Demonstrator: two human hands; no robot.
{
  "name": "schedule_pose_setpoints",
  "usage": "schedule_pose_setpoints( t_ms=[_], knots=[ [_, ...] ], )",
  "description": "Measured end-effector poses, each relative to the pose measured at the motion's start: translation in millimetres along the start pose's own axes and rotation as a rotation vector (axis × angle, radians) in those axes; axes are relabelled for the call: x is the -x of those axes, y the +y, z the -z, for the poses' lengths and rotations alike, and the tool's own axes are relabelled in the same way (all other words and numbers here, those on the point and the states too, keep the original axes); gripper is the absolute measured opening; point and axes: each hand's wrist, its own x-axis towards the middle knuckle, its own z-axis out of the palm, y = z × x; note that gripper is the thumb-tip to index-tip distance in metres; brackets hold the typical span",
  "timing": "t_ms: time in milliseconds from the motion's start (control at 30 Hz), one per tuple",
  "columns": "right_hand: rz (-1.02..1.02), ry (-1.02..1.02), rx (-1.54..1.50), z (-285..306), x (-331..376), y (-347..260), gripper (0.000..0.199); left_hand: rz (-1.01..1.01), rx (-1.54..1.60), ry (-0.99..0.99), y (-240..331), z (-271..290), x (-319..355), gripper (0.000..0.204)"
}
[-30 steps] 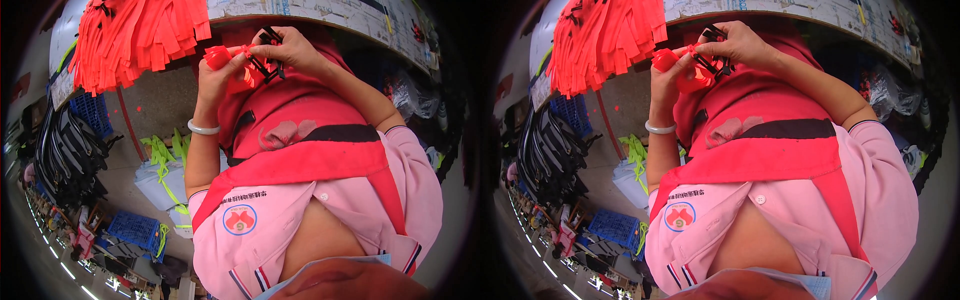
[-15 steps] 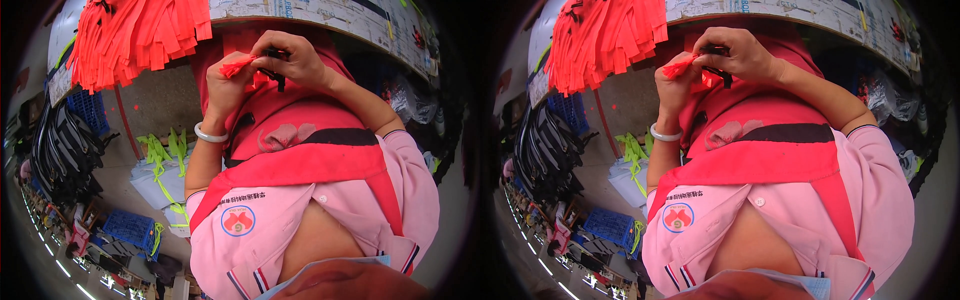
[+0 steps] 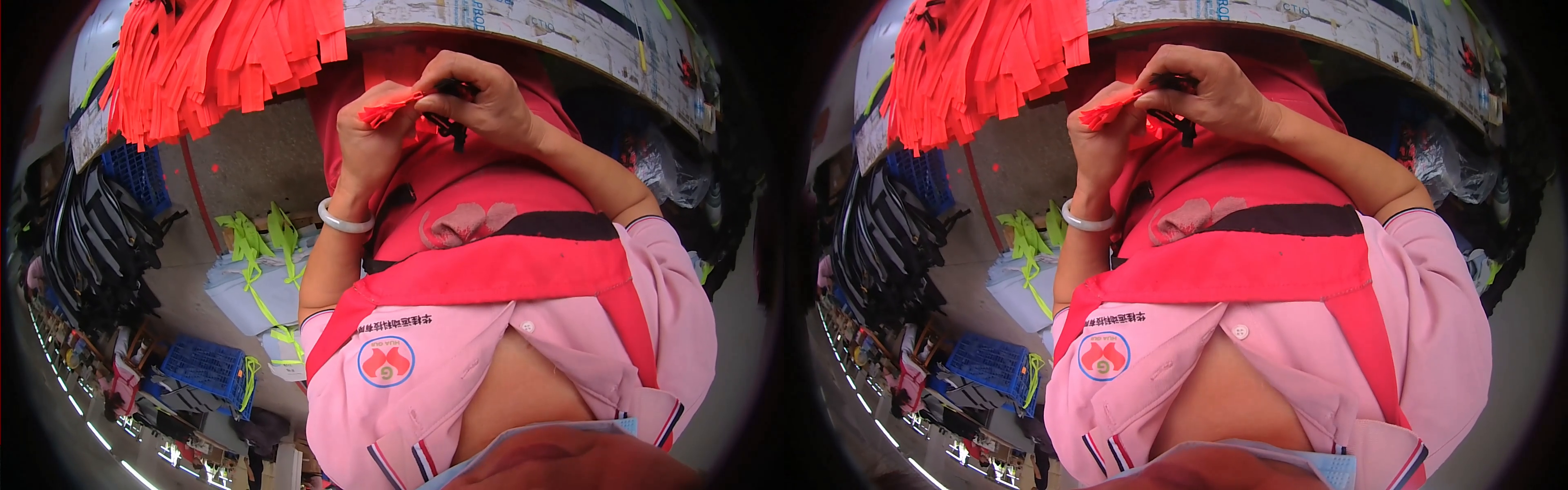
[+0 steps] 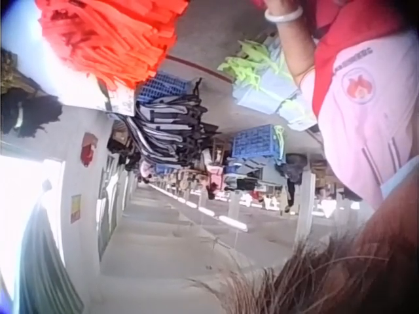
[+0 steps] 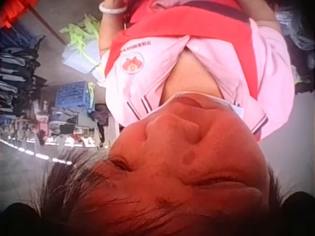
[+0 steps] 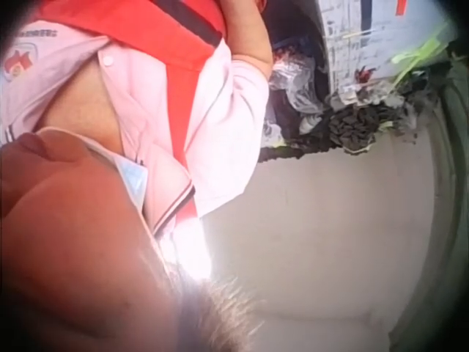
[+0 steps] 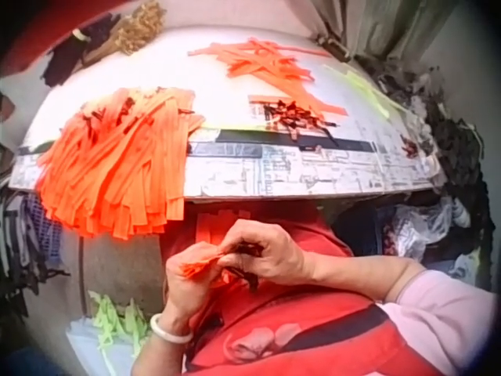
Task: Assemble plastic buckles onto red fabric straps.
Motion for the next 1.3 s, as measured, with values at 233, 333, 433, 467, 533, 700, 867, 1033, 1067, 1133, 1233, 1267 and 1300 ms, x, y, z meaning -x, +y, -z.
schedule_pose_setpoints(
  t_ms=[233,333,433,467,533,700,867,1033,1067,1133,1233,1267,1300],
  knots=[
    [0.002,0.039,-0.020,-3,1,-2,0.014,0.030,0.035,0.009,4,0,-3,0.012],
    [-0.056,0.061,-0.090,-5,3,-2,0.013,0.051,0.066,-0.014,-2,-1,-5,0.011],
    [-0.103,0.090,-0.152,-7,3,0,0.013,0.063,0.129,-0.007,-5,-2,-4,0.011],
    [-0.108,0.105,-0.164,-8,3,0,0.014,0.060,0.132,-0.001,-5,-3,-3,0.011],
    [-0.098,0.072,-0.131,-4,4,1,0.013,0.056,0.136,0.007,-3,-3,-3,0.012],
    [-0.062,0.034,-0.131,-4,4,8,0.013,0.052,0.071,0.024,0,-5,-3,0.013],
    [-0.043,0.047,-0.154,-6,4,8,0.015,0.006,0.049,0.031,-3,-3,-2,0.014],
    [-0.018,0.057,-0.090,-3,5,7,0.015,-0.014,0.046,0.027,-1,-3,-3,0.014],
    [-0.051,0.072,-0.104,-3,5,6,0.015,0.005,0.033,0.057,1,-3,-1,0.013],
    [-0.118,0.094,-0.143,-5,3,0,0.016,0.027,0.019,0.087,2,-3,2,0.013],
    [-0.206,0.125,-0.197,-6,0,-5,0.017,-0.033,0.015,0.085,5,-4,2,0.013],
    [-0.229,0.133,-0.214,-5,0,-6,0.018,0.012,0.039,0.085,7,-4,3,0.013],
    [-0.228,0.135,-0.213,-5,0,-7,0.018,0.057,0.062,0.085,9,-3,4,0.013]
  ],
)
